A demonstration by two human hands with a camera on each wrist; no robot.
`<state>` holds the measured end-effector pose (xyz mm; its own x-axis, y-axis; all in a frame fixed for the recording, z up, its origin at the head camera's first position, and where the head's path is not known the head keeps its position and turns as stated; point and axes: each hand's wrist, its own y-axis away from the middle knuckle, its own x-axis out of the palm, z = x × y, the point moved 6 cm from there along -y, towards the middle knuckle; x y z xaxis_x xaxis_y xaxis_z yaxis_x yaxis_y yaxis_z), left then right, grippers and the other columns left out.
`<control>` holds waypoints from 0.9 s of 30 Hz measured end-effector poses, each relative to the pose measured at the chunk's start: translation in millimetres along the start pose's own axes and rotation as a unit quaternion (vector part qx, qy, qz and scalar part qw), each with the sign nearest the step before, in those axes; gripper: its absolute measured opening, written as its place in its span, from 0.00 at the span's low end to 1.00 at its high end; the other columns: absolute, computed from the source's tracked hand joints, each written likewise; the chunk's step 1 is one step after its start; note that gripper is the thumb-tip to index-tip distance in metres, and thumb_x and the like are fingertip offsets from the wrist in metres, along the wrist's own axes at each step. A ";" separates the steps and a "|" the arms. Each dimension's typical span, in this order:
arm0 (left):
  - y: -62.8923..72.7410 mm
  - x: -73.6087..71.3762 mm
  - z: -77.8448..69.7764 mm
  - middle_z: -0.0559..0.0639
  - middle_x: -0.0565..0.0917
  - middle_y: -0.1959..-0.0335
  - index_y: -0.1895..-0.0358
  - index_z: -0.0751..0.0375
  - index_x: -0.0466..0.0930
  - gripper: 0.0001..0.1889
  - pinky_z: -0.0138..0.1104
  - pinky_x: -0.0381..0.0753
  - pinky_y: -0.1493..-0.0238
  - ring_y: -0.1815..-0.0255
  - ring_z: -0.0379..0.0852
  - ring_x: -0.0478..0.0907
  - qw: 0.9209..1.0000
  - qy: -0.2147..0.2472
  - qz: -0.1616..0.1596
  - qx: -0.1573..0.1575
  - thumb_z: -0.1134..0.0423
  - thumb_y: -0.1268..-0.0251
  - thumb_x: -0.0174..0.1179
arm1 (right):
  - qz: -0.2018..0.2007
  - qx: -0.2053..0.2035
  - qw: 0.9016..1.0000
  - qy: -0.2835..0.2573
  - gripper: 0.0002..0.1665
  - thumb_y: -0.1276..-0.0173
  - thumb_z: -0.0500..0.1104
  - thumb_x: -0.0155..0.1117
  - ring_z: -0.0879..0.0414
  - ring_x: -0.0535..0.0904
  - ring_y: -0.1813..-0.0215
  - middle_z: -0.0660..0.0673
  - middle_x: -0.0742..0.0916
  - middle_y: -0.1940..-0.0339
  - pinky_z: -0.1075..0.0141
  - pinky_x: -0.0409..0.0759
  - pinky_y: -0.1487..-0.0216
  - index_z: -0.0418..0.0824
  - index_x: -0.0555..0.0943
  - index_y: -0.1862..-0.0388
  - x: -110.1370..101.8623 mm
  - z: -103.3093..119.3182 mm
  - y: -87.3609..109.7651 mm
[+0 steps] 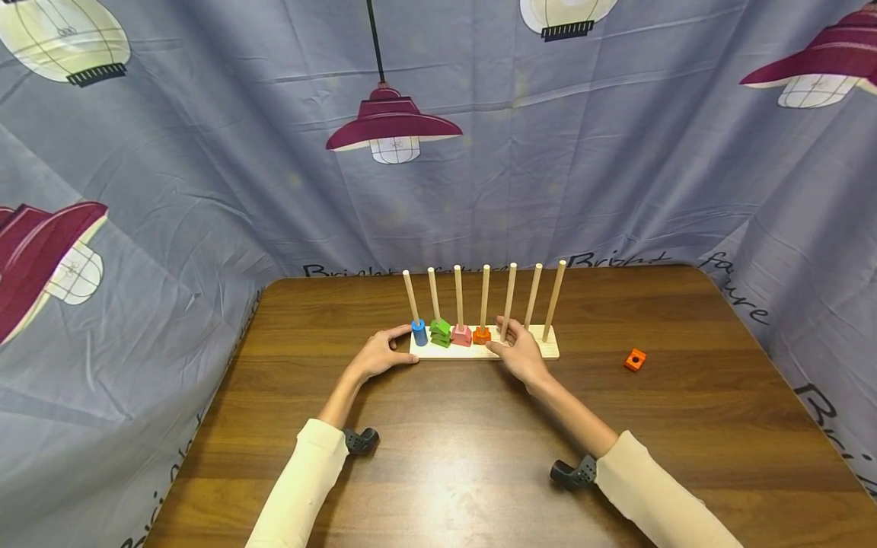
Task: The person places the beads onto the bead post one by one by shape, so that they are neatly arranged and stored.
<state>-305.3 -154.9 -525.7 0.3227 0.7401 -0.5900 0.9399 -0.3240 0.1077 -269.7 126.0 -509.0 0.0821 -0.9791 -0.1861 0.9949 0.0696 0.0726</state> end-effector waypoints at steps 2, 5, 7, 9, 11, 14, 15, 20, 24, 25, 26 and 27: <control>0.1 0.1 -0.6 0.50 0.68 0.72 0.30 0.61 0.73 0.39 0.36 0.62 0.69 0.68 0.46 0.64 1.000 0.001 -0.001 0.000 0.59 0.48 0.76 | 0.016 -0.008 1.000 0.016 0.38 0.30 0.33 0.64 0.35 0.62 0.27 0.27 0.67 0.28 0.50 0.61 0.29 0.25 0.61 0.26 -7.7 2.0 9.2; 0.0 0.5 -1.0 0.50 0.68 0.72 0.30 0.61 0.73 0.39 0.36 0.62 0.68 0.68 0.46 0.64 1.000 0.003 -0.001 0.002 0.58 0.48 0.77 | 0.027 -0.026 0.999 0.030 0.36 0.29 0.33 0.63 0.34 0.65 0.29 0.25 0.68 0.29 0.53 0.65 0.31 0.23 0.61 0.27 -27.0 3.3 23.9; -0.1 0.5 -1.1 0.50 0.69 0.72 0.30 0.61 0.73 0.39 0.36 0.63 0.68 0.68 0.46 0.64 1.000 0.001 -0.002 0.004 0.58 0.48 0.77 | 0.017 -0.041 0.998 0.033 0.32 0.29 0.33 0.63 0.34 0.69 0.31 0.25 0.72 0.32 0.59 0.71 0.35 0.23 0.66 0.30 -45.4 4.1 33.9; -0.1 0.6 -1.0 0.51 0.69 0.72 0.31 0.62 0.74 0.39 0.36 0.63 0.68 0.68 0.45 0.64 1.000 -0.001 -0.002 0.006 0.58 0.48 0.76 | -0.008 -0.061 0.998 0.035 0.28 0.29 0.31 0.64 0.34 0.73 0.35 0.25 0.75 0.36 0.67 0.75 0.40 0.21 0.69 0.34 -67.9 4.0 42.4; 0.2 0.2 -0.4 0.51 0.69 0.71 0.30 0.62 0.73 0.39 0.35 0.63 0.68 0.68 0.46 0.64 1.000 -0.002 -0.003 0.006 0.58 0.48 0.76 | -0.046 -0.079 0.994 0.057 0.24 0.29 0.32 0.64 0.35 0.76 0.39 0.25 0.79 0.40 0.74 0.75 0.45 0.22 0.73 0.38 -93.6 4.9 51.2; 0.5 0.4 0.5 0.52 0.69 0.70 0.30 0.61 0.73 0.39 0.36 0.63 0.68 0.67 0.46 0.64 1.000 -0.002 -0.004 0.005 0.58 0.48 0.76 | -0.123 -0.082 0.980 0.133 0.23 0.29 0.37 0.66 0.38 0.78 0.42 0.29 0.82 0.43 0.79 0.74 0.50 0.27 0.77 0.40 -137.4 2.1 65.0; 0.4 0.5 0.4 0.52 0.69 0.70 0.30 0.61 0.73 0.39 0.36 0.63 0.68 0.67 0.46 0.64 1.000 -0.001 -0.005 0.005 0.58 0.48 0.76 | -0.146 -0.074 0.974 0.155 0.24 0.29 0.40 0.66 0.38 0.78 0.42 0.30 0.82 0.43 0.80 0.73 0.52 0.29 0.78 0.39 -152.4 0.1 70.4; 0.5 1.4 1.3 0.52 0.69 0.69 0.29 0.60 0.72 0.39 0.36 0.62 0.67 0.66 0.47 0.64 1.000 -0.005 -0.002 -0.003 0.58 0.47 0.76 | -0.169 -0.010 0.968 0.184 0.33 0.30 0.45 0.69 0.42 0.77 0.41 0.28 0.80 0.40 0.81 0.72 0.58 0.30 0.73 0.33 -209.6 -26.5 82.8; 0.3 1.4 1.4 0.52 0.69 0.68 0.29 0.59 0.72 0.39 0.36 0.62 0.67 0.65 0.47 0.64 1.000 -0.008 0.000 -0.005 0.58 0.47 0.75 | -0.096 0.006 0.977 0.188 0.35 0.30 0.42 0.68 0.56 0.76 0.42 0.25 0.76 0.36 0.82 0.70 0.56 0.29 0.69 0.29 -228.5 -47.6 80.4; 0.1 1.4 1.1 0.52 0.69 0.68 0.29 0.59 0.72 0.39 0.36 0.62 0.67 0.65 0.47 0.64 1.000 -0.007 0.000 -0.006 0.58 0.47 0.75 | -0.079 0.002 0.978 0.191 0.35 0.30 0.40 0.67 0.61 0.75 0.43 0.24 0.75 0.35 0.82 0.71 0.56 0.29 0.68 0.29 -230.7 -51.1 78.9; 0.0 1.4 1.3 0.52 0.69 0.68 0.29 0.59 0.72 0.39 0.36 0.62 0.67 0.65 0.47 0.64 1.000 -0.006 0.001 -0.006 0.58 0.47 0.75 | -0.066 -0.003 0.979 0.193 0.34 0.30 0.39 0.67 0.66 0.75 0.43 0.24 0.75 0.35 0.82 0.71 0.55 0.29 0.68 0.29 -232.6 -53.9 77.1; -0.1 1.2 1.4 0.52 0.69 0.68 0.29 0.59 0.72 0.39 0.36 0.62 0.66 0.65 0.47 0.64 1.000 -0.006 0.001 -0.006 0.58 0.47 0.76 | -0.055 -0.010 0.980 0.193 0.33 0.30 0.37 0.66 0.70 0.74 0.44 0.24 0.74 0.35 0.82 0.72 0.55 0.29 0.69 0.29 -233.4 -55.5 75.3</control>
<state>-305.1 -154.7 -527.6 0.3228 0.7322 -0.5998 0.9407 -0.3179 0.1182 -210.7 370.4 -514.5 -0.0131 -0.8363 -0.5481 0.9996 -0.0244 0.0133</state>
